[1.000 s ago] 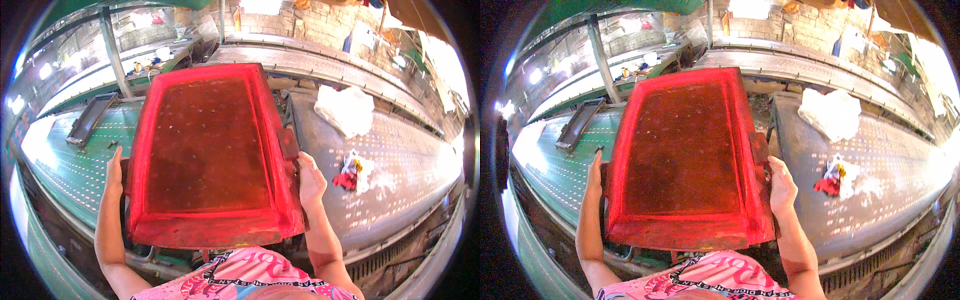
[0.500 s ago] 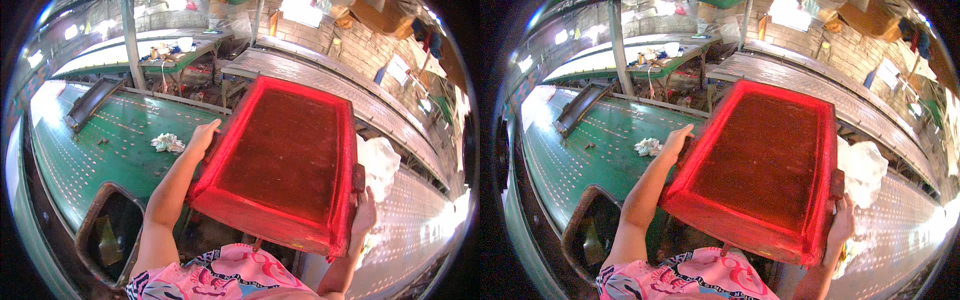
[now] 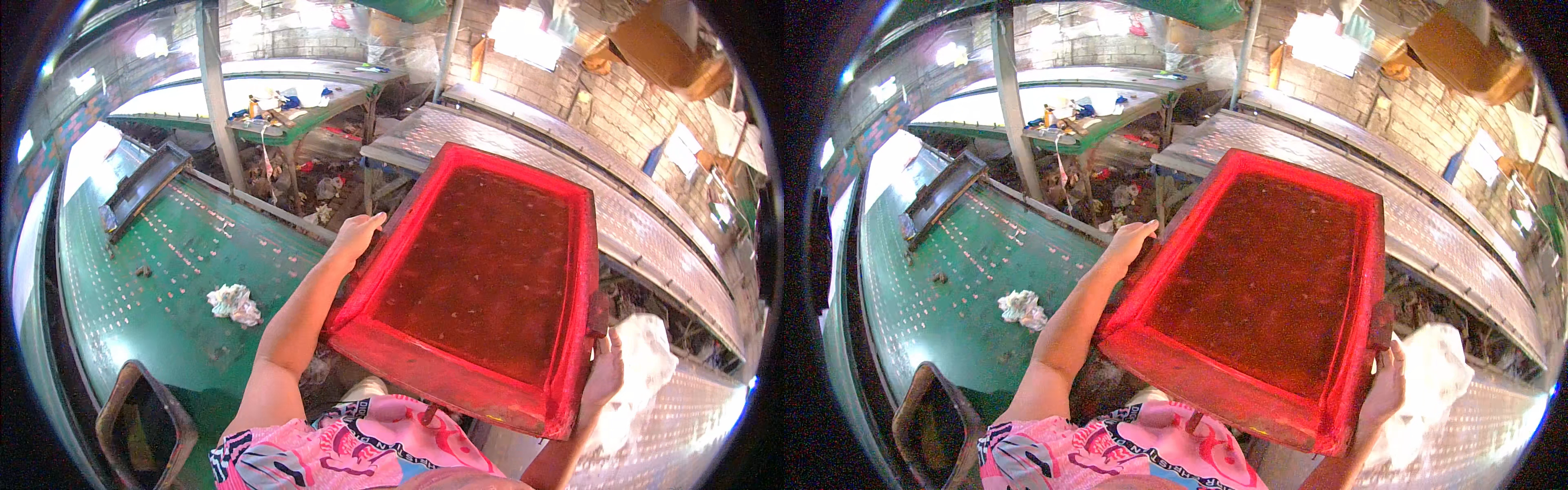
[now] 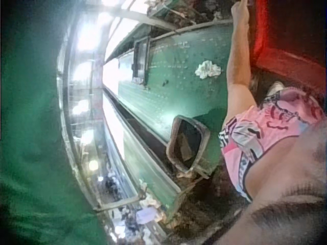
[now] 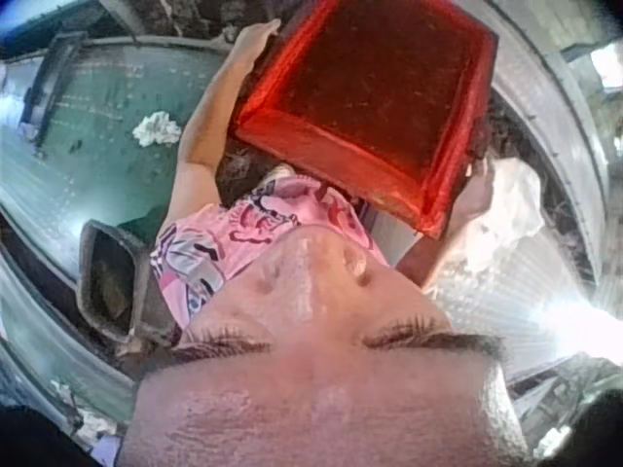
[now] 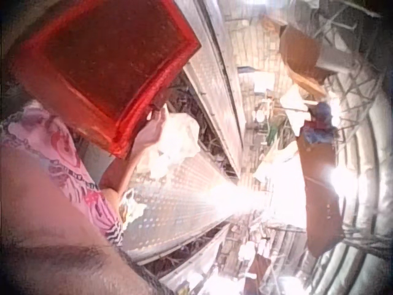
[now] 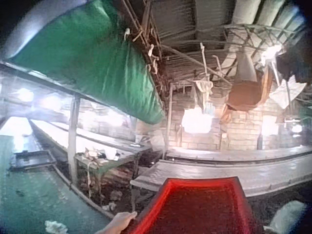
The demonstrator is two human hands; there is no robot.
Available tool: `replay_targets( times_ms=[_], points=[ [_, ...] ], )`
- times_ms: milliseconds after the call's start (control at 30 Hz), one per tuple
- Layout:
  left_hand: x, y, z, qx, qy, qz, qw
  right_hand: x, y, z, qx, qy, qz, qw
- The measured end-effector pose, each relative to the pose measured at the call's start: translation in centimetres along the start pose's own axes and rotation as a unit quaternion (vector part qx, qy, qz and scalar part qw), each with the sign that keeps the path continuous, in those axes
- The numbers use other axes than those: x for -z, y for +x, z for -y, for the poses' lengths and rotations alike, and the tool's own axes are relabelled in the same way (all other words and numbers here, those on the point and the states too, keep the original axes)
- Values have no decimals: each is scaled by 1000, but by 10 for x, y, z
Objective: The person uses a red rectangular screen-printing frame to apply a pattern onto a white textile laid on a green conveyor. They repeatedly pull a squeegee across the frame, lift and reposition the frame, and continue printing along the fabric.
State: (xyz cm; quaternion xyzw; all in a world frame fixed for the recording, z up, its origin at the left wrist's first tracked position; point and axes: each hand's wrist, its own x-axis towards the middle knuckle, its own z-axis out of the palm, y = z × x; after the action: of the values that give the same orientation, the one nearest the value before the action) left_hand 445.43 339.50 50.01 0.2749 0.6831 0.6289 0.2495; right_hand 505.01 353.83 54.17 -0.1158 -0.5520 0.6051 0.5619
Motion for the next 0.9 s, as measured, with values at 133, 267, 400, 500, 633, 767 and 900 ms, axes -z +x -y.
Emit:
replay_targets(
  times_ms=[133, 267, 400, 500, 633, 767, 900],
  points=[
    [8, 67, -4, -15, -18, -40, 999, -10, 104, -74, -7, 16, 10, 1000],
    [26, 162, 27, -9, -18, -84, 996, -32, 216, -153, -20, -29, 27, 999],
    [56, 240, 50, -10, -34, -134, 990, -102, 314, -207, -62, 51, 72, 994],
    [57, 283, 28, 3, -59, -146, 988, -128, 381, -243, -97, 35, 34, 994],
    [69, 355, 20, -37, -15, -170, 985, -113, 473, -317, -46, 15, 77, 996],
    [63, 420, 27, -18, -27, -201, 979, -120, 563, -381, -89, 10, 106, 990],
    [65, 487, 27, -33, -1, -253, 967, -154, 643, -449, -75, 131, 243, 958]
  ],
)
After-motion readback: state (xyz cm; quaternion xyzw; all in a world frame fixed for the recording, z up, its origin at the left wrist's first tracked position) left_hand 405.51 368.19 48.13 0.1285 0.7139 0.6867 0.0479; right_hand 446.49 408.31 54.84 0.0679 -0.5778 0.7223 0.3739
